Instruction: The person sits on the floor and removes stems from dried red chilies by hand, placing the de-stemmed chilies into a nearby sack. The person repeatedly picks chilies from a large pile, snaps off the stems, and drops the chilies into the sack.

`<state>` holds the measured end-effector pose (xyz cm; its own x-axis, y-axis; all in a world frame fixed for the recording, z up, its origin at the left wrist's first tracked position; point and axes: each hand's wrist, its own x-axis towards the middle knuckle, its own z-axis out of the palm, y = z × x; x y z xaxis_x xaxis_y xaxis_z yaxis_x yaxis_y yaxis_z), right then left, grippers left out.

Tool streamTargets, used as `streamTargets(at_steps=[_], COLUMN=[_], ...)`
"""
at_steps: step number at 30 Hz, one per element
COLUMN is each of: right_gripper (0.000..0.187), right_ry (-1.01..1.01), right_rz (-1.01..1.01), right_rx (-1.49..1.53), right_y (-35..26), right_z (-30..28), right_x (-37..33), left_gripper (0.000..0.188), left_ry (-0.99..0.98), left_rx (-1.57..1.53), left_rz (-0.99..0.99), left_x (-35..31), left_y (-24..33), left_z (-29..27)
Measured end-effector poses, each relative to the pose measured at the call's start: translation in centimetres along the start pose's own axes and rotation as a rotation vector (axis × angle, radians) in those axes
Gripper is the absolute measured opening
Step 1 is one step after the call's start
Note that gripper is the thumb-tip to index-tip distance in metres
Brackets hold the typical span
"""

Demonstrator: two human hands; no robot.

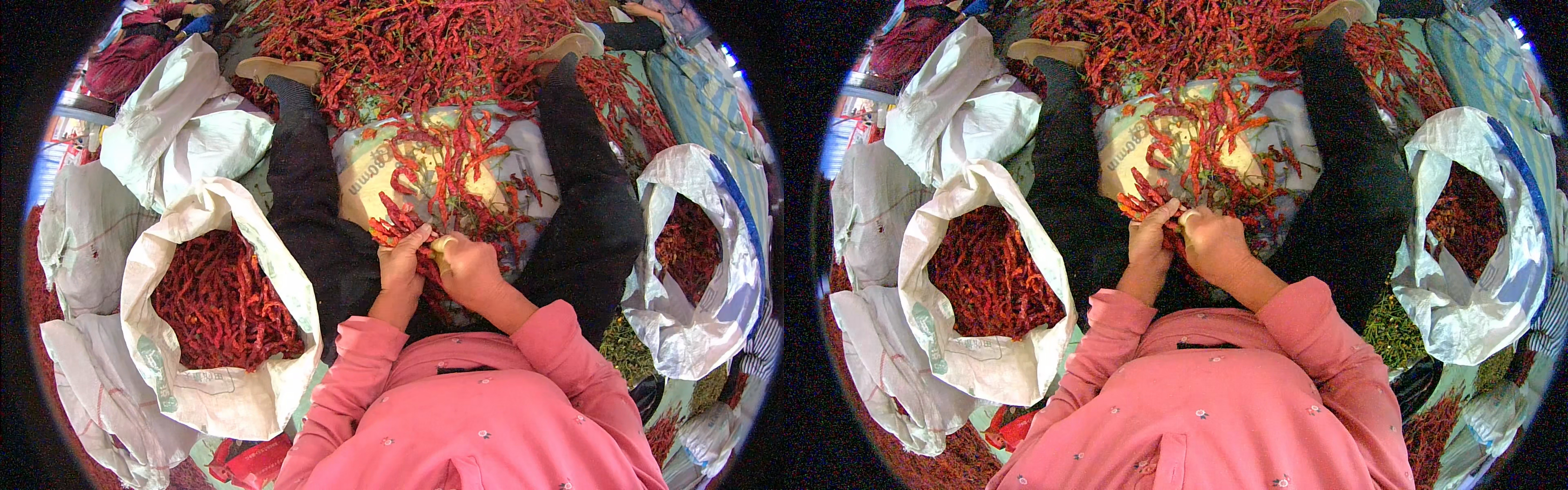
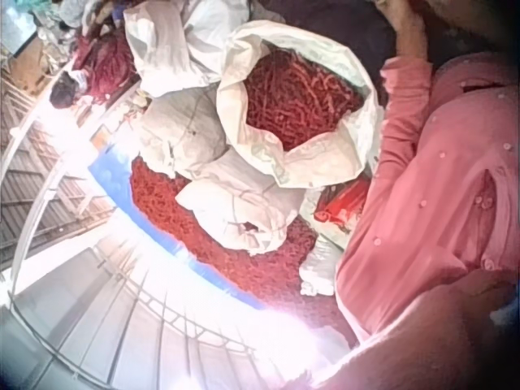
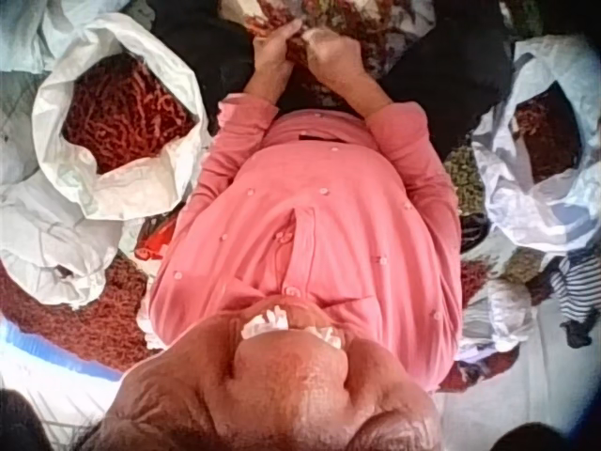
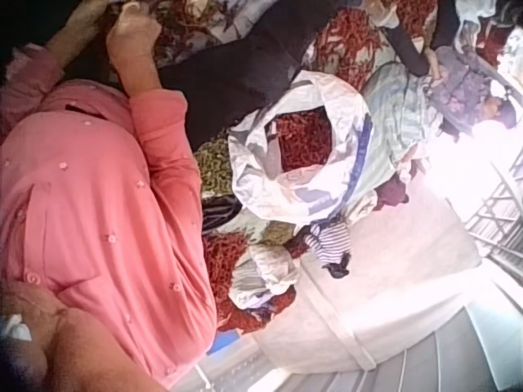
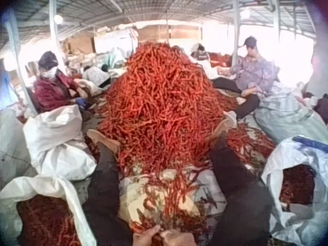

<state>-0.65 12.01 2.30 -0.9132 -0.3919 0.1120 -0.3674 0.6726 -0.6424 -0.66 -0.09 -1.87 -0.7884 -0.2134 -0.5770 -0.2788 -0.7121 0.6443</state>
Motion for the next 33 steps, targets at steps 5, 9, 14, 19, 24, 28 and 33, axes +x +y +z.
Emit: streamTargets(at_steps=[5, 9, 14, 19, 24, 28, 33], right_gripper=[0.006, 0.008, 0.009, 0.01, 0.012, 0.01, 0.009], right_ry=[0.208, -0.075, -0.081, 0.016, 0.049, 0.002, -0.052], right_rz=[0.13, 0.534, 0.548, 0.5, 0.263, 0.29, 0.174], right_rx=[0.666, 1.097, 1.159, 0.956, 0.514, 0.417, 0.354], right_y=[0.4, 0.1, -0.2, 0.6, 1.4, 0.8, 0.2], right_z=[0.0, -4.1, -4.5, -5.2, -3.6, -4.1, -4.2], right_x=[0.6, 1.2, 0.2, 0.6, 0.5, 0.4, 0.2], left_gripper=[0.016, 0.014, 0.023, 0.033, 0.029, 0.027, 0.026], left_ry=[0.074, -0.062, -0.201, -0.245, -0.286, -0.361, -0.369], left_rx=[-0.151, -0.27, -0.06, 0.114, 0.263, 0.289, 0.353], left_rz=[-0.219, -0.274, -0.178, -0.051, -0.077, -0.104, -0.034], left_x=[0.7, 0.4, 0.9, -1.1, -2.0, -2.2, -2.4], left_y=[0.6, 1.6, 2.4, 3.5, 3.1, 3.1, 3.2], left_z=[0.0, -0.6, -1.4, 0.4, 1.1, 0.8, 1.1])
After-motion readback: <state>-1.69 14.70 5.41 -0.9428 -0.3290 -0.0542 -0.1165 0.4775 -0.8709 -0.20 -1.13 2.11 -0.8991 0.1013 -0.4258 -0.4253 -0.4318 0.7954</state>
